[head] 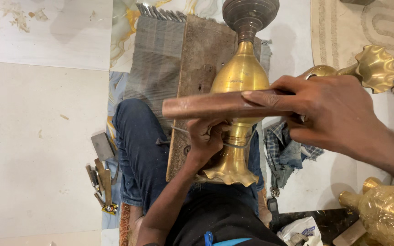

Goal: The person sits on the floor with a brass vase clamped on a wooden board and repeatedly taps a metal rod held against the vessel's neck using a wooden mallet, rotating the vessel to work around it. Near the end they hold the vessel by hand and score or engrave its body with a small pointed tool.

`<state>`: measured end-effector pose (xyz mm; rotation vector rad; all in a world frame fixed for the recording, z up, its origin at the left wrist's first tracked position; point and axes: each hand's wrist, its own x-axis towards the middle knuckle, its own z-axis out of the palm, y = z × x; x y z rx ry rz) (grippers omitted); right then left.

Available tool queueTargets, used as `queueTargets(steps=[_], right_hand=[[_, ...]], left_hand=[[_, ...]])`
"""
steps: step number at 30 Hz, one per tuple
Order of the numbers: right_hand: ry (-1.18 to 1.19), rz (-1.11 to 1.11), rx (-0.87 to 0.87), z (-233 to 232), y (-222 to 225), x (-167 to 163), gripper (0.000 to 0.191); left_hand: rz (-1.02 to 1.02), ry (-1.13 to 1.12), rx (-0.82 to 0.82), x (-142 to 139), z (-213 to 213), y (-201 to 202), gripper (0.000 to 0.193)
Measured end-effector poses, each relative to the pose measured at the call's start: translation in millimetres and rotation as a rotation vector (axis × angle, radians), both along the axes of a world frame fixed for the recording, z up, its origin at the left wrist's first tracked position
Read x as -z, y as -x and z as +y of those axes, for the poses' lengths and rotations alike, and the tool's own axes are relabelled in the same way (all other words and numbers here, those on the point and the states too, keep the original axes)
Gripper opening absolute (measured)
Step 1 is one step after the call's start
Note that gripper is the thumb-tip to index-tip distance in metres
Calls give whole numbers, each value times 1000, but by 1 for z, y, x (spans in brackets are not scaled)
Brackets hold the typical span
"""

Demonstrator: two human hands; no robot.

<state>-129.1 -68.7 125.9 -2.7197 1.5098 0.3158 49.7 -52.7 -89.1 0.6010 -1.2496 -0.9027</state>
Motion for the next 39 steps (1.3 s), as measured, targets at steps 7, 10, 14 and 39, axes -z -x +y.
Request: queueTargets(steps=[7,10,14,39], right_hand=[[-101,150,38,-6,-18,-9,88],[-122,-539,33,-6,-28,-16,85],[-163,174,132,-9,-33,-25,89],[3,-794,732,170,-13,106,31]], left_hand=[[7,12,-7,-9,2,-7,44],[3,18,-6,-10,3,-10,46],[1,29,-32,-7,4,-8,39],[573,-582,180,28,81,-18,51]])
